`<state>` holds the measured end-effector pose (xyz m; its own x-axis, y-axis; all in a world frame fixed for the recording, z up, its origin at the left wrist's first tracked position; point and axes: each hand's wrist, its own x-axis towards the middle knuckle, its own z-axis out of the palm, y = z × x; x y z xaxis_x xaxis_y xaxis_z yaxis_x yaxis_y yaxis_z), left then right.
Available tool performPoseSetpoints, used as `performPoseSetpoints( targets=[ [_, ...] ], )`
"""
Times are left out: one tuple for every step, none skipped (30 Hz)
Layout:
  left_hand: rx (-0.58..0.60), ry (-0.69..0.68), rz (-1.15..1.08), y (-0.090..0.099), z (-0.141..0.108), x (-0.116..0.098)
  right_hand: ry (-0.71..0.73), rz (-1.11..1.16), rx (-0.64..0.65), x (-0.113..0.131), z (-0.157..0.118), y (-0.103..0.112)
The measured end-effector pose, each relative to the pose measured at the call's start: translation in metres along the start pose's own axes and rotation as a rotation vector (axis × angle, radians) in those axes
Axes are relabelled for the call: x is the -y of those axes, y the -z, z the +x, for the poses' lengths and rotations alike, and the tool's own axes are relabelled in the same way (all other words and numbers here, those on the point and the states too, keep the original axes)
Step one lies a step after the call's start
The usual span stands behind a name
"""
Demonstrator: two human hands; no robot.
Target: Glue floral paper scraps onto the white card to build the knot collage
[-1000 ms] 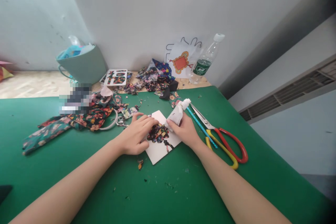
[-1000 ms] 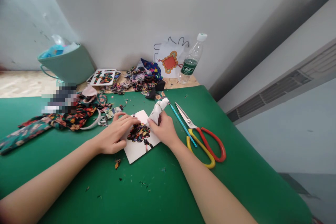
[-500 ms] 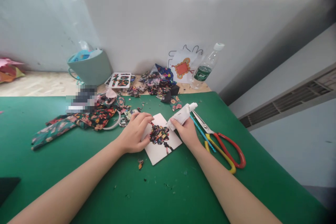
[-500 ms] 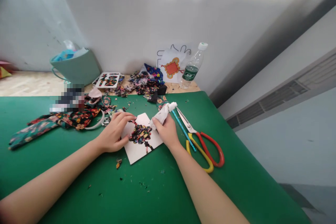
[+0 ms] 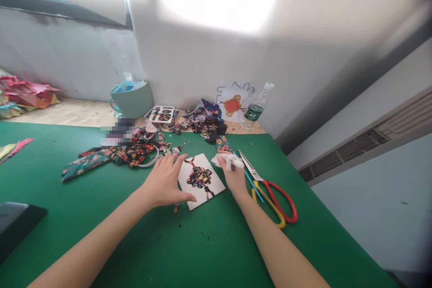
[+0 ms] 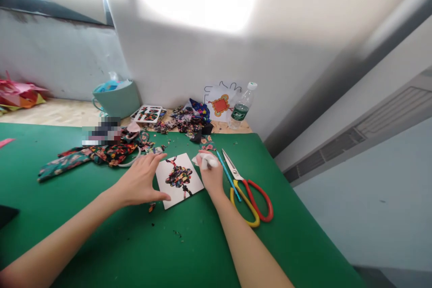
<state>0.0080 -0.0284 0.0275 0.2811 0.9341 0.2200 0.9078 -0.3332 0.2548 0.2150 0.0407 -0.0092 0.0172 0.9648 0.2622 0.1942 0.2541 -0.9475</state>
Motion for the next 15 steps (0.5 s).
performPoseSetpoints(
  targets=[
    [0.001, 0.031, 0.018, -0.005, -0.003, -0.001, 0.013, -0.007, -0.008, 0.001, -0.001, 0.0],
    [0.01, 0.044, 0.032, -0.009, -0.007, -0.002, 0.021, 0.0, -0.003, 0.002, -0.002, 0.0],
    [0.021, 0.047, 0.037, -0.013, -0.01, -0.004, 0.025, 0.018, 0.012, 0.003, -0.003, 0.001],
    [0.022, 0.052, 0.039, -0.017, -0.012, -0.005, 0.023, 0.034, 0.037, 0.006, -0.004, 0.001],
    [0.014, 0.062, 0.037, -0.019, -0.014, -0.007, 0.022, 0.037, 0.066, 0.008, -0.006, 0.002],
    [0.012, 0.059, 0.028, -0.02, -0.015, -0.008, 0.03, 0.017, 0.087, 0.011, -0.007, 0.003],
    [0.006, 0.056, 0.019, -0.02, -0.015, -0.009, 0.047, -0.025, 0.105, 0.013, -0.008, 0.004],
    [-0.001, 0.049, 0.012, -0.019, -0.015, -0.01, 0.073, -0.083, 0.115, 0.015, -0.008, 0.005],
    [-0.012, 0.039, 0.009, -0.017, -0.014, -0.01, 0.102, -0.144, 0.12, 0.016, -0.008, 0.007],
    [-0.029, 0.027, 0.012, -0.015, -0.013, -0.01, 0.128, -0.196, 0.124, 0.017, -0.008, 0.009],
    [-0.053, 0.01, 0.02, -0.013, -0.012, -0.009, 0.142, -0.228, 0.131, 0.018, -0.008, 0.01],
    [-0.084, -0.014, 0.03, -0.011, -0.011, -0.009, 0.142, -0.236, 0.142, 0.018, -0.007, 0.012],
    [-0.118, -0.041, 0.039, -0.009, -0.01, -0.008, 0.132, -0.224, 0.162, 0.018, -0.006, 0.013],
    [-0.152, -0.068, 0.045, -0.006, -0.01, -0.007, 0.114, -0.197, 0.194, 0.019, -0.005, 0.015],
    [-0.181, -0.093, 0.044, -0.004, -0.009, -0.007, 0.097, -0.166, 0.242, 0.02, -0.004, 0.016]
  ],
)
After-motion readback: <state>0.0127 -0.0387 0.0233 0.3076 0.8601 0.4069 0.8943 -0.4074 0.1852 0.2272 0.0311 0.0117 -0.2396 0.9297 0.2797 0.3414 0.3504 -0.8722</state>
